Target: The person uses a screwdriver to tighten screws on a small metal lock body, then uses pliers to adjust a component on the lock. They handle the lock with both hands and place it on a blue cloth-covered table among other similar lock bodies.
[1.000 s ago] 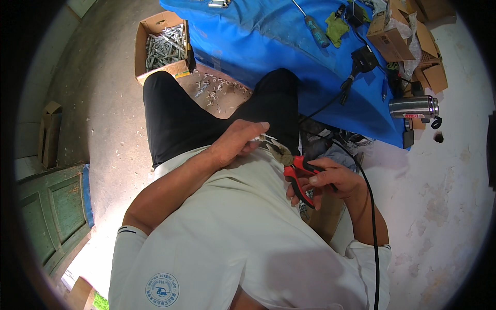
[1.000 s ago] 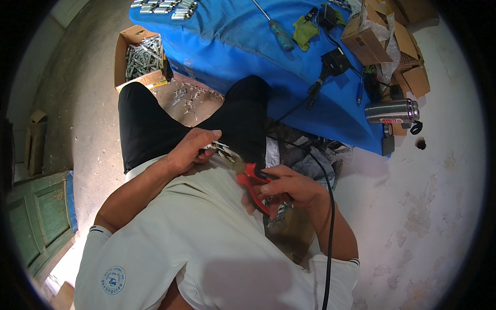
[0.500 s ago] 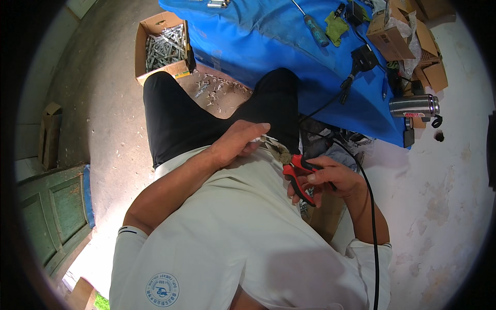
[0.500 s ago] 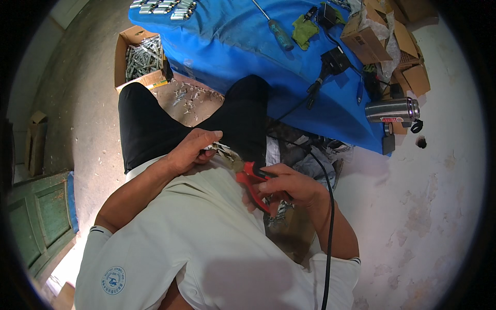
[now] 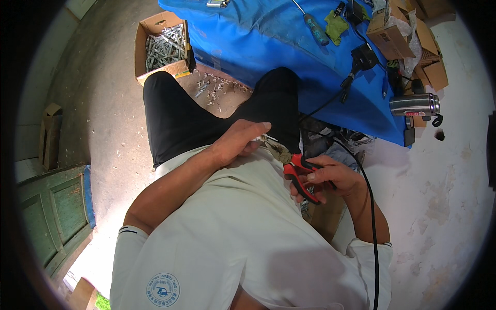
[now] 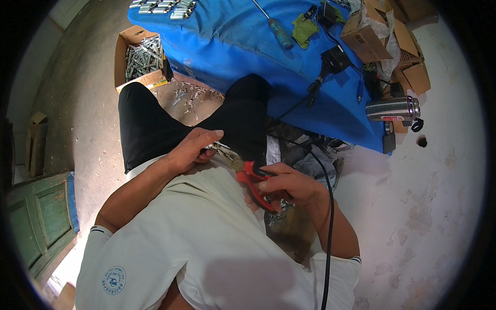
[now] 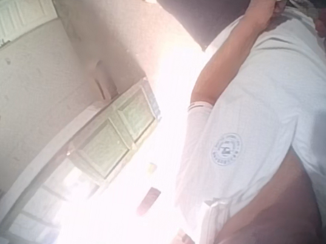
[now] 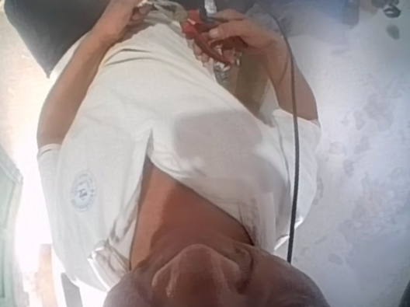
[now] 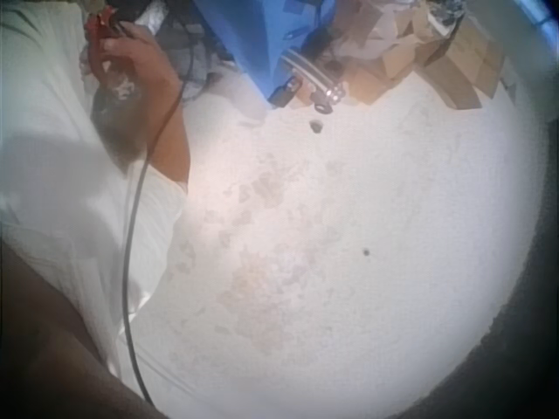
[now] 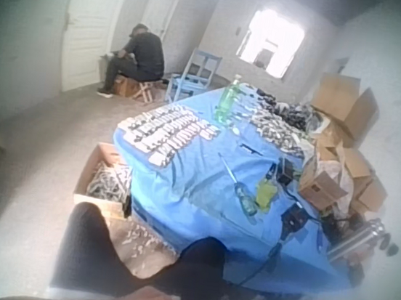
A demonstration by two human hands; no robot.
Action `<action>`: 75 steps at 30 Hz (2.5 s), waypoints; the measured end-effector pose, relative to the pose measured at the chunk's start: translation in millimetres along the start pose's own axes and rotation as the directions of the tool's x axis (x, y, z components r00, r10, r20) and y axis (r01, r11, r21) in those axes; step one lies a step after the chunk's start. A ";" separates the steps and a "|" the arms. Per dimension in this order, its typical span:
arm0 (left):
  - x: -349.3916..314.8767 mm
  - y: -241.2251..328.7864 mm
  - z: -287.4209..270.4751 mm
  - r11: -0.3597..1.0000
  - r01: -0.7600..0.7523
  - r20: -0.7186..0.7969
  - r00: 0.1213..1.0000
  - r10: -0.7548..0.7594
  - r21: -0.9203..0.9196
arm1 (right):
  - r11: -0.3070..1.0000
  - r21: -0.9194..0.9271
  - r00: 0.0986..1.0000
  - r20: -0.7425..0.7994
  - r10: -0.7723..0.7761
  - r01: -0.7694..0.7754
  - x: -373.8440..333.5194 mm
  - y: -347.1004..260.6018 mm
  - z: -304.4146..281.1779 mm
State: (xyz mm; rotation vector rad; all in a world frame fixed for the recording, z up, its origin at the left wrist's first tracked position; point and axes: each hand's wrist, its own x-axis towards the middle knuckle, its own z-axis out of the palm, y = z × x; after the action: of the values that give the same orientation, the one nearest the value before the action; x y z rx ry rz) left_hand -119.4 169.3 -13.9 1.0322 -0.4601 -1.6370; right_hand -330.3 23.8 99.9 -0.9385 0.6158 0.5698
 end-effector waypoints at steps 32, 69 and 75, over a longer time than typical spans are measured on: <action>-1.0 4.4 5.5 0.988 0.066 -0.098 0.994 -0.053 0.138 | 0.978 0.209 0.996 0.085 -0.002 -0.016 17.3 22.0 -1.3; 0.3 -0.3 -1.7 0.999 -0.023 -0.055 0.998 0.021 -0.041 | 0.955 -0.228 0.971 -0.186 0.148 -0.190 -4.9 -4.8 15.4; -0.6 2.9 2.4 0.999 -0.004 -0.096 0.995 0.001 -0.038 | 0.956 -0.246 0.984 -0.118 0.136 -0.161 -2.8 -11.6 18.7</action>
State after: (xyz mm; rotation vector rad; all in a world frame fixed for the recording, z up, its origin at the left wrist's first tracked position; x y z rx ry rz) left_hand -119.6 168.4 -10.3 1.0759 -0.3646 -1.5806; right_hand -320.1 34.0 116.7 -1.1747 0.7186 0.7527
